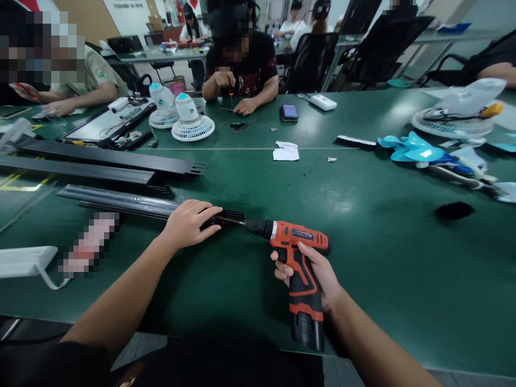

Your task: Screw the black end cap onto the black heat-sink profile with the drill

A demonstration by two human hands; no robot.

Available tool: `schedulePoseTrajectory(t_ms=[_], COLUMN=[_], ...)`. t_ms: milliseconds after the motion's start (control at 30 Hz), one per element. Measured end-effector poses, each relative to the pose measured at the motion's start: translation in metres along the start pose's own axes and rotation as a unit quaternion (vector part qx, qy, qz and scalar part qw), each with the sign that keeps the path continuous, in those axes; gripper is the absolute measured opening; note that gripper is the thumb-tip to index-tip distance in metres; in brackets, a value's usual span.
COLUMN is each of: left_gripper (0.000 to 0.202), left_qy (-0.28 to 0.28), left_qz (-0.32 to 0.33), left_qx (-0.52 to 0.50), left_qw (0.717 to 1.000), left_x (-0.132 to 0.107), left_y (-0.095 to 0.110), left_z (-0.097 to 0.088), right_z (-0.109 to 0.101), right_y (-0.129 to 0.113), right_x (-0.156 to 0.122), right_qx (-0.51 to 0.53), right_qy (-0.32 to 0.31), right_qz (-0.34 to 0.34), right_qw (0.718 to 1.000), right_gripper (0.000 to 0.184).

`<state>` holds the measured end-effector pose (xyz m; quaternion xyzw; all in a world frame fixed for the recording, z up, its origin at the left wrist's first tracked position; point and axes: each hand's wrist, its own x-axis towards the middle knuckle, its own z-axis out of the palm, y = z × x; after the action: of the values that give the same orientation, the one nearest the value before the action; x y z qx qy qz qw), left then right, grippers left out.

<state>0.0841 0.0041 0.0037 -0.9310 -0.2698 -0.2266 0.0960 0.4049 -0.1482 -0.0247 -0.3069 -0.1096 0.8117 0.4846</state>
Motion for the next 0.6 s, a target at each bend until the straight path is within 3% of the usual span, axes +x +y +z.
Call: schedulePoseTrajectory(t_ms=[200, 600], left_gripper=[0.038, 0.038], left_qy=[0.003, -0.009], left_qz=[0.002, -0.002], left_qx=[-0.008, -0.019], left_qw=[1.0, 1.0], left_x=[0.0001, -0.0009], left_y=[-0.0011, -0.0017], left_z=[0.0002, -0.0001], right_z=[0.0097, 0.0069], right_y=[-0.0048, -0.0013], right_x=[-0.0027, -0.0013], right_qx=[-0.008, -0.019], right_qy=[-0.004, 0.021], right_qz=[0.017, -0.01], right_qw=[1.0, 1.0], right_gripper=[0.037, 0.032])
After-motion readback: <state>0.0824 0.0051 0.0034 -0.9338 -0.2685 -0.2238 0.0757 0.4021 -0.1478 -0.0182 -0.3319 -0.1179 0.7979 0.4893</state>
